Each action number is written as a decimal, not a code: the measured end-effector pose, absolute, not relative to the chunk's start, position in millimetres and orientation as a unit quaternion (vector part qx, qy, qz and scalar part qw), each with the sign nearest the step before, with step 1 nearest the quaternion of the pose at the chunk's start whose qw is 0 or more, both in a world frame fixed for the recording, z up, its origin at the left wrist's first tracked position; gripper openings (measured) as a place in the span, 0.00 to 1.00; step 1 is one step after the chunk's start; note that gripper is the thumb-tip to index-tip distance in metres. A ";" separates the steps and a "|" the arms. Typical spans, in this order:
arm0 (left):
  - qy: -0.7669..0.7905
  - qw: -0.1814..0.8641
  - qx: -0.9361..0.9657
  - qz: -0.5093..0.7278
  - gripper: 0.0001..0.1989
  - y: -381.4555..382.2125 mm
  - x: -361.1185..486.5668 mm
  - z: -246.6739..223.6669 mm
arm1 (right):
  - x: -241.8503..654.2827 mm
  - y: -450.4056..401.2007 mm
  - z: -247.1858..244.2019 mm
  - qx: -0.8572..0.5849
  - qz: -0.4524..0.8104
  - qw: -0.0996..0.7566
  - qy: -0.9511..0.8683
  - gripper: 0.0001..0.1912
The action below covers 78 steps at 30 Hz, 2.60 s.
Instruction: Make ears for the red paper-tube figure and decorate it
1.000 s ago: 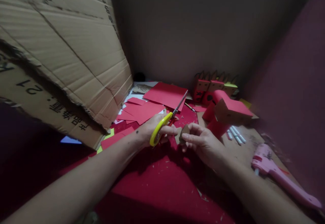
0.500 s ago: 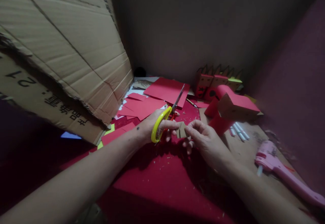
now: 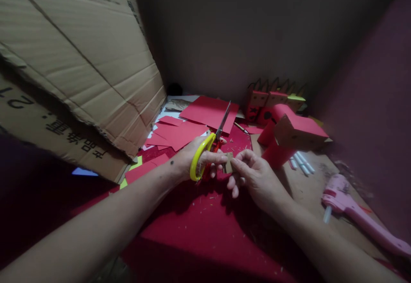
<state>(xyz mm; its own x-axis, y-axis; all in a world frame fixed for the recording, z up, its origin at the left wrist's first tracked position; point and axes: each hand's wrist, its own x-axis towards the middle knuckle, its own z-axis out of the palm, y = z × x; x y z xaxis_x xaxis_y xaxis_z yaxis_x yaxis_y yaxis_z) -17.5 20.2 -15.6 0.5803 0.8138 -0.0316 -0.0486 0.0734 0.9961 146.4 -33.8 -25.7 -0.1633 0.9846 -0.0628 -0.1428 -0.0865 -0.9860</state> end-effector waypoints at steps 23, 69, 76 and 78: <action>0.341 0.618 0.642 0.300 0.28 13.0 -15.9 -3.8 | 149.7 -32.7 -25.3 -0.397 0.655 0.480 -0.429 0.07; 0.327 0.668 0.603 0.289 0.20 20.4 -18.4 -13.9 | 158.4 -31.8 -22.8 -0.370 0.717 0.441 -0.393 0.07; 0.349 0.665 0.595 0.285 0.20 16.5 -16.5 -8.9 | 155.7 -33.7 -22.5 -0.368 0.733 0.410 -0.399 0.06; 0.360 0.663 0.591 0.285 0.21 15.7 -16.6 -8.5 | 155.7 -33.4 -22.8 -0.365 0.734 0.412 -0.399 0.06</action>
<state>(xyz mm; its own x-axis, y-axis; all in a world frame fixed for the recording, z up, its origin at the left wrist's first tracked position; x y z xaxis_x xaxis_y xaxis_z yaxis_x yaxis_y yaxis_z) -16.6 15.7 -8.5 0.5789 0.8033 -0.1401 0.0470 0.1386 0.9892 155.7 -33.4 -22.8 -0.3940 0.8955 -0.2069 -0.3134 -0.3425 -0.8857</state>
